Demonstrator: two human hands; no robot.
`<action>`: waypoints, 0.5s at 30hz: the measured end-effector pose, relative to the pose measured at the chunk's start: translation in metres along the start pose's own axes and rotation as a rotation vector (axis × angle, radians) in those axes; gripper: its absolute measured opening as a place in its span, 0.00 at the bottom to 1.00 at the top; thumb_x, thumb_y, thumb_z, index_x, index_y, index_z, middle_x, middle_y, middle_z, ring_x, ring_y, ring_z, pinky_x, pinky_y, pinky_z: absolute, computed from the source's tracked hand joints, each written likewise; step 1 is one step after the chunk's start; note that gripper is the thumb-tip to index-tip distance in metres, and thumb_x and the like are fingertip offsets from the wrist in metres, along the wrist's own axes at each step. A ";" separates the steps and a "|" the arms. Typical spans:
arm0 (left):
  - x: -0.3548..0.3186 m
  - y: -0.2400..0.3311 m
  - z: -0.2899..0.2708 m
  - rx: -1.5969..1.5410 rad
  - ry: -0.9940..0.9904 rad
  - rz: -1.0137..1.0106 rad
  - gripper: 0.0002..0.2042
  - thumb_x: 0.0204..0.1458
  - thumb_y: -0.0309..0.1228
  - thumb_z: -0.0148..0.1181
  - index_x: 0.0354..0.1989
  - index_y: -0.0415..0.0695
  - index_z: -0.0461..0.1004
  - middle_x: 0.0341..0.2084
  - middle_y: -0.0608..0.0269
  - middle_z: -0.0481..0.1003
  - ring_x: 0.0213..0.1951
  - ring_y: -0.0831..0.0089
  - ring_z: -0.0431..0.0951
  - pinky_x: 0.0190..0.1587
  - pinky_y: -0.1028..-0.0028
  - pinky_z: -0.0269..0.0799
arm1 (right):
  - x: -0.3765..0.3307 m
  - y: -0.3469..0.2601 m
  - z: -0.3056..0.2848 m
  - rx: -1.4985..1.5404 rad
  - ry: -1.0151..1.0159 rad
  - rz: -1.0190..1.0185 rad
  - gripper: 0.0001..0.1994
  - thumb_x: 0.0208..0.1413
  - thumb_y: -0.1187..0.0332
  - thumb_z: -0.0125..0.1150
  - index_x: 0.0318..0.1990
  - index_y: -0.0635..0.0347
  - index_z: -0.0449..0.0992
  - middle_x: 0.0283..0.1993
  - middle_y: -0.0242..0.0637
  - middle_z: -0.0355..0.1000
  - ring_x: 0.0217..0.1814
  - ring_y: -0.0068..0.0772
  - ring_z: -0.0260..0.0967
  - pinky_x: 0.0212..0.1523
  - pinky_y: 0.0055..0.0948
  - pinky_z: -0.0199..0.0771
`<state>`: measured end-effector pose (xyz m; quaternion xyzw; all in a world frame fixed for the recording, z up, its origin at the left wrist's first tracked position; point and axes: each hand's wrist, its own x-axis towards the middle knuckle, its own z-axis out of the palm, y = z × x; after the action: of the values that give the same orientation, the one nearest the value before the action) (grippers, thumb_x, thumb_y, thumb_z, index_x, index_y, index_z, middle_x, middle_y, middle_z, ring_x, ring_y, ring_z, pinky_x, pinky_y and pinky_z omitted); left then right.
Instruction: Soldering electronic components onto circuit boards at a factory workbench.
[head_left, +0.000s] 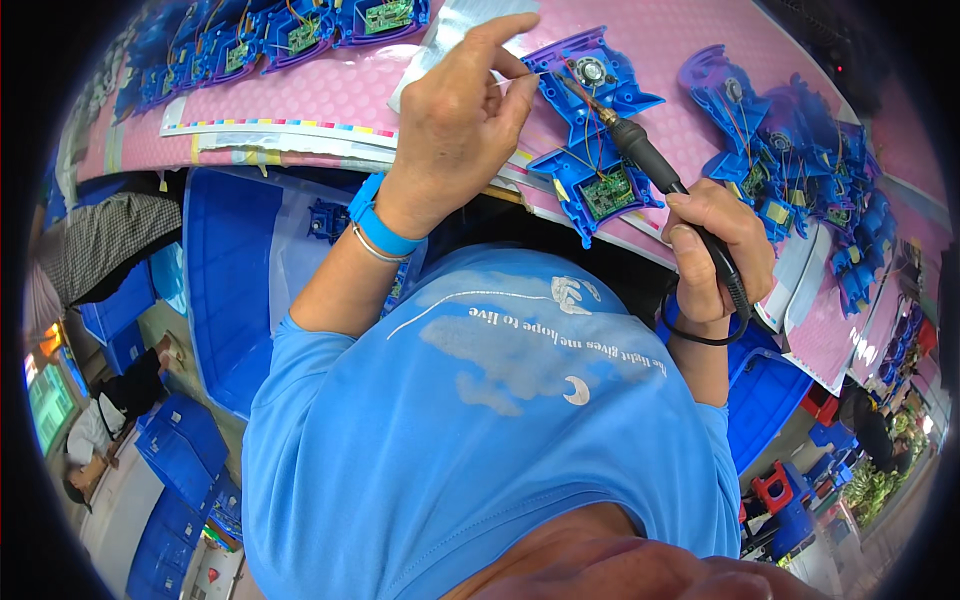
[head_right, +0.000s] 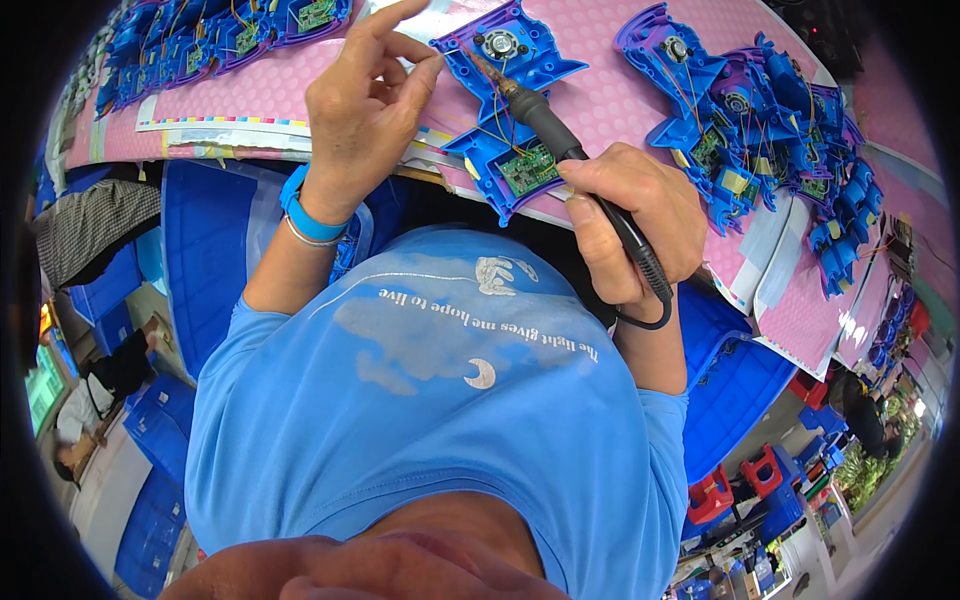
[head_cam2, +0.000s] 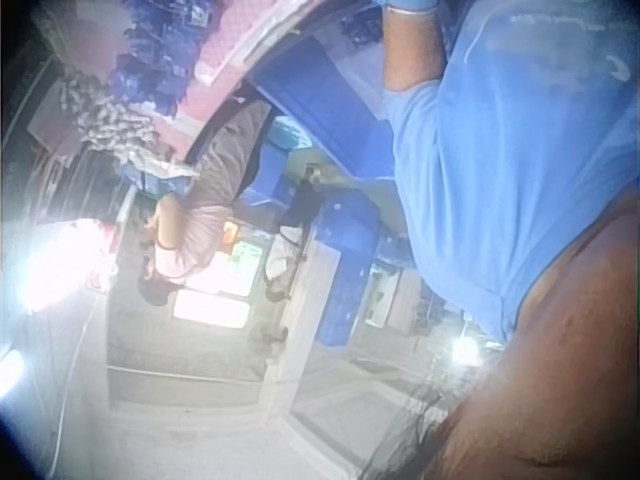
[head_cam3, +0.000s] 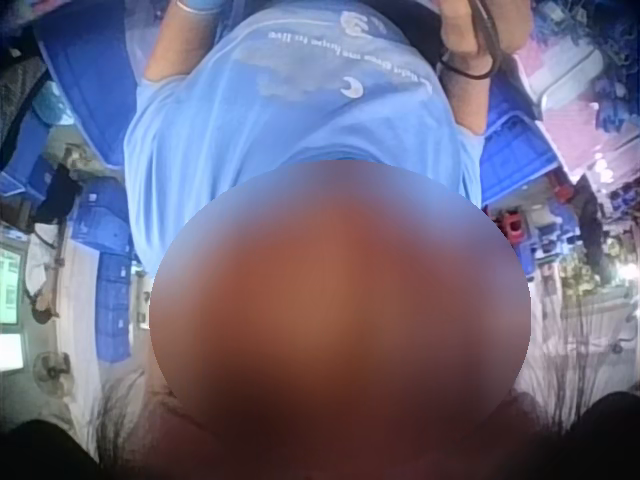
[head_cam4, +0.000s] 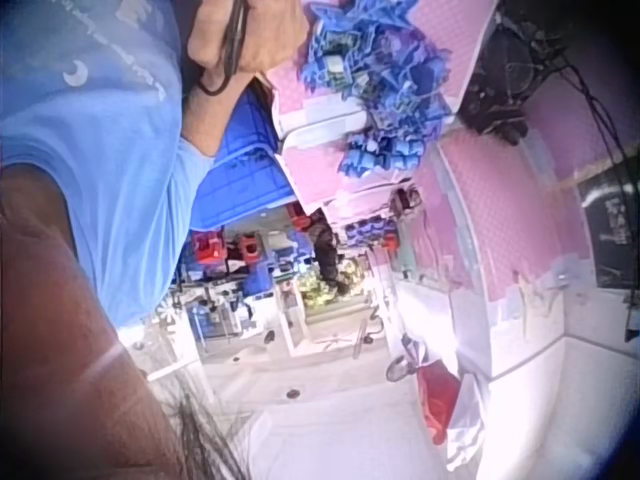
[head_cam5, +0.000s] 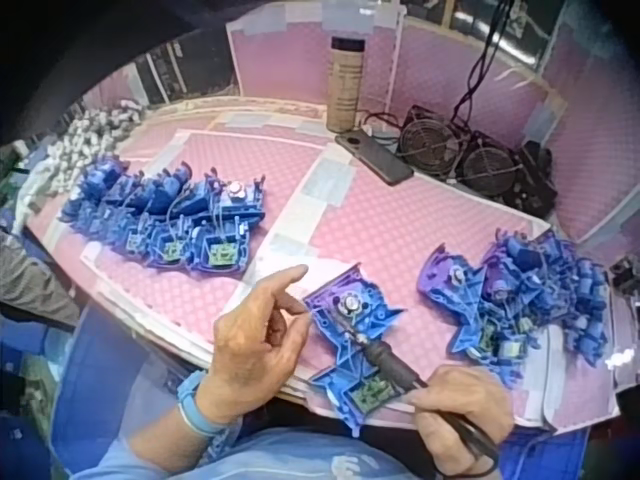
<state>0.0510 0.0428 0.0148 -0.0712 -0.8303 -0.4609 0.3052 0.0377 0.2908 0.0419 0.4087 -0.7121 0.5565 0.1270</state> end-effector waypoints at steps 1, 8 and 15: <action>0.000 -0.001 -0.002 -0.002 -0.001 0.001 0.24 0.49 0.16 0.67 0.57 0.43 0.74 0.25 0.64 0.77 0.22 0.77 0.76 0.25 0.76 0.73 | -0.001 0.000 0.000 -0.007 -0.001 0.003 0.12 0.52 0.75 0.62 0.43 0.72 0.77 0.24 0.40 0.72 0.21 0.28 0.66 0.26 0.28 0.60; 0.013 -0.006 -0.025 0.099 0.102 0.479 0.19 0.40 0.15 0.70 0.42 0.46 0.83 0.25 0.67 0.75 0.21 0.76 0.74 0.21 0.77 0.68 | -0.006 -0.008 -0.005 0.019 0.116 0.009 0.11 0.47 0.78 0.62 0.40 0.71 0.78 0.26 0.45 0.76 0.24 0.36 0.72 0.26 0.32 0.68; 0.029 -0.005 -0.017 0.331 -0.240 0.700 0.12 0.46 0.21 0.71 0.41 0.43 0.84 0.34 0.65 0.80 0.27 0.76 0.80 0.22 0.78 0.70 | -0.010 -0.017 -0.011 0.074 0.197 0.058 0.12 0.50 0.78 0.61 0.44 0.68 0.77 0.24 0.40 0.73 0.22 0.32 0.68 0.27 0.31 0.66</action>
<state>0.0332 0.0209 0.0346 -0.3525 -0.8487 -0.1775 0.3521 0.0529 0.3036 0.0511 0.3356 -0.6867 0.6233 0.1650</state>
